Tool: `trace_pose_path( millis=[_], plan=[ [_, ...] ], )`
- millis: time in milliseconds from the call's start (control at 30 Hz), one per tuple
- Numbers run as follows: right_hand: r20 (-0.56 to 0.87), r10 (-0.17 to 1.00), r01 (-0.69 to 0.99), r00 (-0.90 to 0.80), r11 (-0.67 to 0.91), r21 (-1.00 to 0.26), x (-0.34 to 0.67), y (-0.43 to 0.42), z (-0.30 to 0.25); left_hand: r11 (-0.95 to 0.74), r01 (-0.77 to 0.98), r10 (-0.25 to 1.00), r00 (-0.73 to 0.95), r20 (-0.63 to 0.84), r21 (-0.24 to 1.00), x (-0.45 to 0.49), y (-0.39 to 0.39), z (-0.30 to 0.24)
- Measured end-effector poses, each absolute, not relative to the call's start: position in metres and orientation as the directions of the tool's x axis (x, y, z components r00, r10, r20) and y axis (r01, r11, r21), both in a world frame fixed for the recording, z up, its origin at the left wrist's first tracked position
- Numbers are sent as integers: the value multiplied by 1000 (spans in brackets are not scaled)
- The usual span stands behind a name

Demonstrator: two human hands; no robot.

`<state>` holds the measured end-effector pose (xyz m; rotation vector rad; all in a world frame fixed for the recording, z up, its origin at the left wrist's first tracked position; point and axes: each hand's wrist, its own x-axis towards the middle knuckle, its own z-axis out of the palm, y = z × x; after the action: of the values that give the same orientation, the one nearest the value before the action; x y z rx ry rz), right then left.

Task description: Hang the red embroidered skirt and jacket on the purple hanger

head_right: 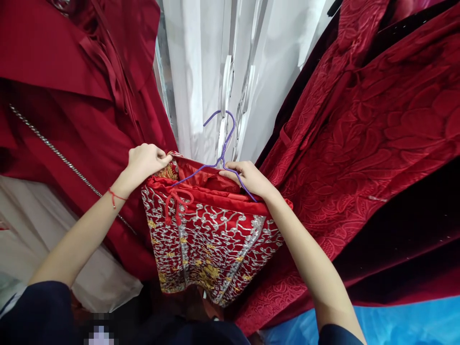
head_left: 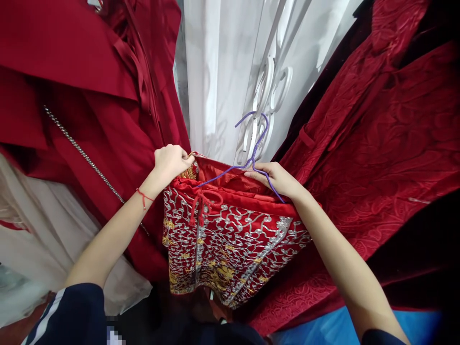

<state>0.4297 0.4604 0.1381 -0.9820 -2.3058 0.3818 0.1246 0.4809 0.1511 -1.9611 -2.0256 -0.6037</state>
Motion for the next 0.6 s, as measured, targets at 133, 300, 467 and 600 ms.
trace_pose_path(
  millis=[133, 300, 467, 600],
  plan=[
    [443, 738, 569, -509, 674, -470, 427, 455, 138, -84, 994, 861, 38, 507, 68, 130, 485, 150],
    [469, 728, 575, -500, 684, -449, 425, 450, 140, -237, 961, 851, 134, 508, 142, 127, 502, 149],
    [485, 720, 572, -497, 692, -440, 428, 451, 139, -330, 943, 739, 227, 634, 48, 113, 521, 134],
    [513, 706, 557, -488, 704, -440, 431, 454, 136, -528, 842, 690, 500, 524, -109, 96, 526, 119]
  ],
)
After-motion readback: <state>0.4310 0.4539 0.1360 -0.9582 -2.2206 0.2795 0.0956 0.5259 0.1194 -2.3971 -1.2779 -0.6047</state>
